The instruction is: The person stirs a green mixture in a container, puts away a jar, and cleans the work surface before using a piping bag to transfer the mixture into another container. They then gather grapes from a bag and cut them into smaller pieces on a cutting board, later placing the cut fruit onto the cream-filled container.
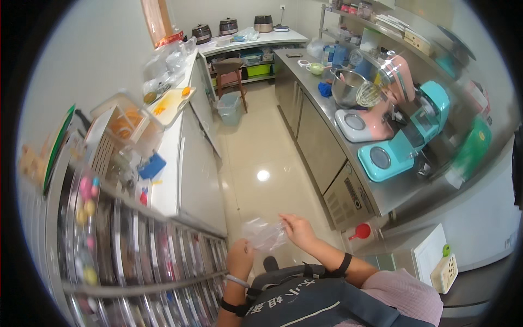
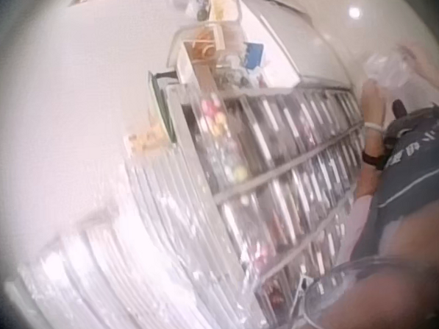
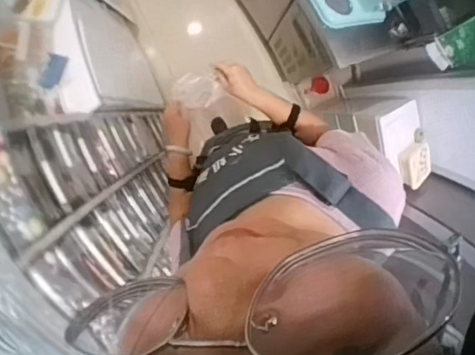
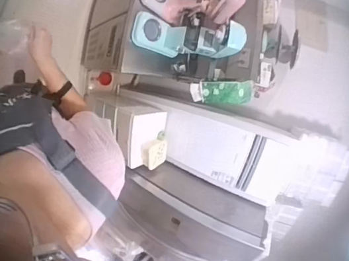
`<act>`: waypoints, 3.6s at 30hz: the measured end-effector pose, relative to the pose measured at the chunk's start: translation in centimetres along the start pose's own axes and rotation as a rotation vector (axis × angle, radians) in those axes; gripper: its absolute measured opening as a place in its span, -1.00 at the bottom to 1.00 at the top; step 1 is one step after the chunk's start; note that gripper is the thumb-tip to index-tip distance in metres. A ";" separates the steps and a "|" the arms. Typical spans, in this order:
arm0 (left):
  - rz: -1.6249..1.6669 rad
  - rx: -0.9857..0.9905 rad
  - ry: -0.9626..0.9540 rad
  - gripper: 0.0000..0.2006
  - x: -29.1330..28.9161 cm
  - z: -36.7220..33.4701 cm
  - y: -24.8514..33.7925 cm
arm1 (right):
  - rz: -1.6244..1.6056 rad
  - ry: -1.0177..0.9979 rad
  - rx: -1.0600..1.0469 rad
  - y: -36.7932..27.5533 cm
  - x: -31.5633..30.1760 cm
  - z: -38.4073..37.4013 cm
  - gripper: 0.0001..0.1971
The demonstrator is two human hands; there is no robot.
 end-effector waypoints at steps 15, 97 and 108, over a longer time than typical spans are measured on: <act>2.127 -1.174 -0.733 -0.87 23.2 -31.7 -0.2 | -1.416 0.101 1.229 21.1 11.3 -25.5 -0.81; -0.226 -1.185 0.791 -0.53 1.0 -88.0 -26.8 | -0.027 -0.913 -1.426 -11.1 86.8 -101.1 -0.81; 0.096 -1.381 1.154 -0.53 -0.4 -90.9 -30.4 | -0.005 -1.154 -1.513 -10.9 90.6 -100.0 -0.76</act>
Point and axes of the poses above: each hand's wrist, its own z-axis away from the middle knuckle, its own x-axis out of the palm, y = z × x, the point moved 10 cm from there along -z, towards the middle knuckle, and after that the axes turned 6 degrees about y, right-handed, at the moved point
